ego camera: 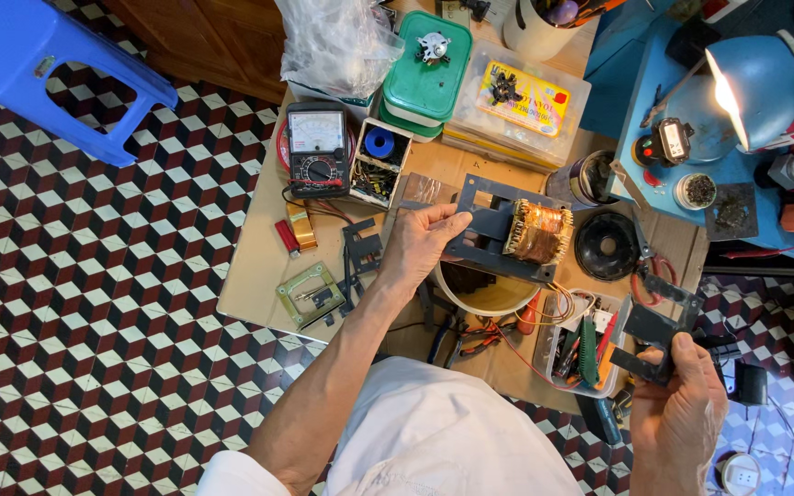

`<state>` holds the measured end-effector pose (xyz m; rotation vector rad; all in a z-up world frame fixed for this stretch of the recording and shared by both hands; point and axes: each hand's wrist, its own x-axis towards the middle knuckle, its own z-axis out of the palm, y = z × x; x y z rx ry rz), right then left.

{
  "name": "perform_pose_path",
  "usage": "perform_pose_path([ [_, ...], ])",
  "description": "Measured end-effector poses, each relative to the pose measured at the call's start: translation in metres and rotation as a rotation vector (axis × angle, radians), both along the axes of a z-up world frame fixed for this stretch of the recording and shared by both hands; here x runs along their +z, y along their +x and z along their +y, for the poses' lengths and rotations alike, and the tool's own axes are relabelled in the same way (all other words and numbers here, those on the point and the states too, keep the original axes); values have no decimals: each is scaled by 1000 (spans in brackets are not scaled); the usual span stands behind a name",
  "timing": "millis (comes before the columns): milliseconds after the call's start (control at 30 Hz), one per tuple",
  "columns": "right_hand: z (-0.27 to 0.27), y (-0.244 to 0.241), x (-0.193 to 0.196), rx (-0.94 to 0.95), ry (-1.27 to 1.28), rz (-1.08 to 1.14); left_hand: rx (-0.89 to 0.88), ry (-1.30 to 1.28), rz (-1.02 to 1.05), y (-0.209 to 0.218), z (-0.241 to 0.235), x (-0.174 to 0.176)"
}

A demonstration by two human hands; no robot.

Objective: The person handles a transformer with copper windings and several black laminated core pieces on a workbench. They repeatedly pick up, align, and place the core pieces onto the transformer, then gather a stack of similar pieces from a white bucket and continue arranging them on the bench.

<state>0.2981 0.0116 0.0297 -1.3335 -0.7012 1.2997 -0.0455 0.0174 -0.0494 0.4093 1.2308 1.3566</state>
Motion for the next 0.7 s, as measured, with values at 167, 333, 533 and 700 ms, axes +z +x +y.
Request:
perform_pose_path([
  [167, 2, 0, -4, -8, -10, 16, -15, 45, 80, 5, 6, -2],
  [333, 2, -5, -4, -5, -23, 26, -2, 41, 239, 11, 4, 5],
  [533, 8, -22, 2, 78, -30, 59, -174, 24, 432, 15, 1, 22],
  [700, 13, -34, 9, 148, -62, 34, -138, 158, 991, 26, -2, 36],
])
